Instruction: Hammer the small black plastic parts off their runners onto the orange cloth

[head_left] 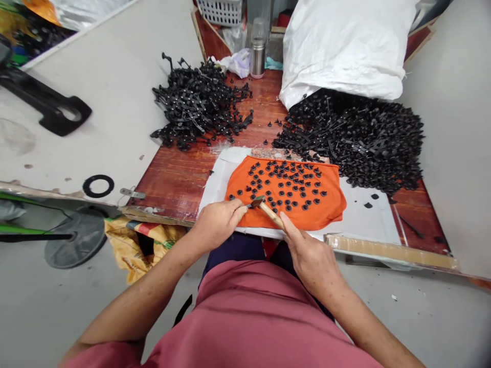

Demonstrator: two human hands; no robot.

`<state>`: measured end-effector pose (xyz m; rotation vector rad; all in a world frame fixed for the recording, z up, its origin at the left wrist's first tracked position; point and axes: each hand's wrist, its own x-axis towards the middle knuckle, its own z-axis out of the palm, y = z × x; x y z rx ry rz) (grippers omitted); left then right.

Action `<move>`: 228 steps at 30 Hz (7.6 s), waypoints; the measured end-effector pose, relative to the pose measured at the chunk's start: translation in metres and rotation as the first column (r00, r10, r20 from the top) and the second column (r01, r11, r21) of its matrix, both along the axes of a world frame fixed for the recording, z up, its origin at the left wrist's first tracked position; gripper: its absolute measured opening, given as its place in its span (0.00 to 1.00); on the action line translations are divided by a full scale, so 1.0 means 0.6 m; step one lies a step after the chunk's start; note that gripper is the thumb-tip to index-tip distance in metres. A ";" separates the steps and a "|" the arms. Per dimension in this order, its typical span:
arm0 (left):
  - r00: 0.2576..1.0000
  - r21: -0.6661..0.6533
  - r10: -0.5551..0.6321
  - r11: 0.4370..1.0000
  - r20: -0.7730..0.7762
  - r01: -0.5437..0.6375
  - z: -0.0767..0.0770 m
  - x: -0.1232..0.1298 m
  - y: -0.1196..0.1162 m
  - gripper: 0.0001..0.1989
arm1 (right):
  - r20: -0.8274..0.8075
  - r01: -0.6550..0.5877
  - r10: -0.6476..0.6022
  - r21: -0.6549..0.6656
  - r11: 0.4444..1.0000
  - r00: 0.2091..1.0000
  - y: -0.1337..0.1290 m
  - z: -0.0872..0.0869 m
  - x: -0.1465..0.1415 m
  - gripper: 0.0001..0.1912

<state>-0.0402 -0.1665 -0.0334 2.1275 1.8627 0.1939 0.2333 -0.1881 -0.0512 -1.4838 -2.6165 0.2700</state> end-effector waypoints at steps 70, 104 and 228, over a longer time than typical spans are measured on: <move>0.011 -0.482 0.509 0.820 0.861 -0.308 -0.055 -0.025 0.060 0.22 | 0.014 -0.060 0.060 0.019 0.998 0.998 0.076 0.042 -0.072 0.32; 0.948 0.057 -0.055 0.998 0.313 0.039 -0.035 -0.051 0.068 0.21 | 0.080 -0.058 0.066 -0.097 0.994 0.995 0.078 0.060 -0.073 0.33; 0.958 0.014 0.123 0.991 0.257 -0.131 -0.009 0.036 0.026 0.11 | -0.212 0.064 -0.105 -0.191 0.980 0.972 -0.014 0.018 0.030 0.34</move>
